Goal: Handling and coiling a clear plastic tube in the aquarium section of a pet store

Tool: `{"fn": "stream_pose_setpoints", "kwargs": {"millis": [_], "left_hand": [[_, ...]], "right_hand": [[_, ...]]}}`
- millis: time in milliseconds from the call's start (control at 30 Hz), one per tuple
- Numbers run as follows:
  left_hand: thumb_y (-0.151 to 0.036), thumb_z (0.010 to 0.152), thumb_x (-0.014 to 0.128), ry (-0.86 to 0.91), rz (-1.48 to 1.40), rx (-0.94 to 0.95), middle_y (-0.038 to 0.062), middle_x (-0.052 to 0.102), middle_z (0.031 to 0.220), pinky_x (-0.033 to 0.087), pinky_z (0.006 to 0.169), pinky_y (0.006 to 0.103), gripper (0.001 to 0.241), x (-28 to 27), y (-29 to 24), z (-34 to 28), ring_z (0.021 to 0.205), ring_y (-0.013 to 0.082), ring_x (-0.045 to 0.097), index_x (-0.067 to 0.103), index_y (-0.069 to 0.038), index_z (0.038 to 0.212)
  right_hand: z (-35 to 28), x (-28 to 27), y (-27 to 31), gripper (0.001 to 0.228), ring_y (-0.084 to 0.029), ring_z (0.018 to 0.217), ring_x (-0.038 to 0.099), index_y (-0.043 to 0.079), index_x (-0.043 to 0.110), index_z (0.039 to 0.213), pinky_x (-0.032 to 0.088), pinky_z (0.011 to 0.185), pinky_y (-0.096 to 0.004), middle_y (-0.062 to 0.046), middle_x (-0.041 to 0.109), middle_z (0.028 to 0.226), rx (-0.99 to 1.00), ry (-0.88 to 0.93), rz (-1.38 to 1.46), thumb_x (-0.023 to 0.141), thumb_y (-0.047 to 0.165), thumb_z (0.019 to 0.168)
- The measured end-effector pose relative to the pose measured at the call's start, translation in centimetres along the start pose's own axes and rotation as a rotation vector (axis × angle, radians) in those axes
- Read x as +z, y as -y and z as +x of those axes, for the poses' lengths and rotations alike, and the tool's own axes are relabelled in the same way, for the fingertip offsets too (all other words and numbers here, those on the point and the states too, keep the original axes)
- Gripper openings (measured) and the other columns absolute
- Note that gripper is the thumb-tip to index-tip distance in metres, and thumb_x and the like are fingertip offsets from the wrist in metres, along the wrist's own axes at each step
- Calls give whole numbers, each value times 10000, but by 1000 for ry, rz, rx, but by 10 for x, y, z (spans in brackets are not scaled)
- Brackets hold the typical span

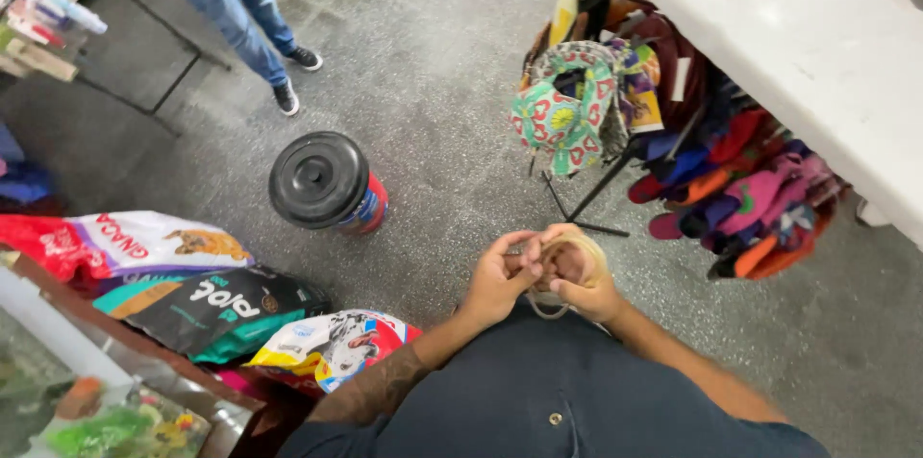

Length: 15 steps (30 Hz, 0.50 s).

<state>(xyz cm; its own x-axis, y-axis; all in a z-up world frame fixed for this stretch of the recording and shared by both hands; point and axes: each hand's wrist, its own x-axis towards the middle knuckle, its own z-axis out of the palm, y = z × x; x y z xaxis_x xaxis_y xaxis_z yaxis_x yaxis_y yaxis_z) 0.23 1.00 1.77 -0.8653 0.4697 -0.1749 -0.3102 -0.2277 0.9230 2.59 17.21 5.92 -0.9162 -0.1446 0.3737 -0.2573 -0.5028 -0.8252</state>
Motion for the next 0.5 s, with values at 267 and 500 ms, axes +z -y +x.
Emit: {"fn": "stream_pose_setpoints", "kwargs": {"millis": [267,500], "left_hand": [[-160,809,897,-53,-35,-29,98,739,948,639,707,245,586,-10,25,19,811,125,729,605,-55,1306],[-152,882,843,62,-284,-39,66,750,915,657,701,252,501,-18,36,30,810,148,751,574,-63,1295]], "right_hand": [[10,-11,-5,579,-392,1109,681,-83,413,1225,586,819,-408,-291,551,1186,-63,77,-1,793,-3,795],[21,-17,-16,627,-399,1041,647,-28,354,1248,587,689,-380,-295,471,1207,-30,121,280,738,-106,759]]}}
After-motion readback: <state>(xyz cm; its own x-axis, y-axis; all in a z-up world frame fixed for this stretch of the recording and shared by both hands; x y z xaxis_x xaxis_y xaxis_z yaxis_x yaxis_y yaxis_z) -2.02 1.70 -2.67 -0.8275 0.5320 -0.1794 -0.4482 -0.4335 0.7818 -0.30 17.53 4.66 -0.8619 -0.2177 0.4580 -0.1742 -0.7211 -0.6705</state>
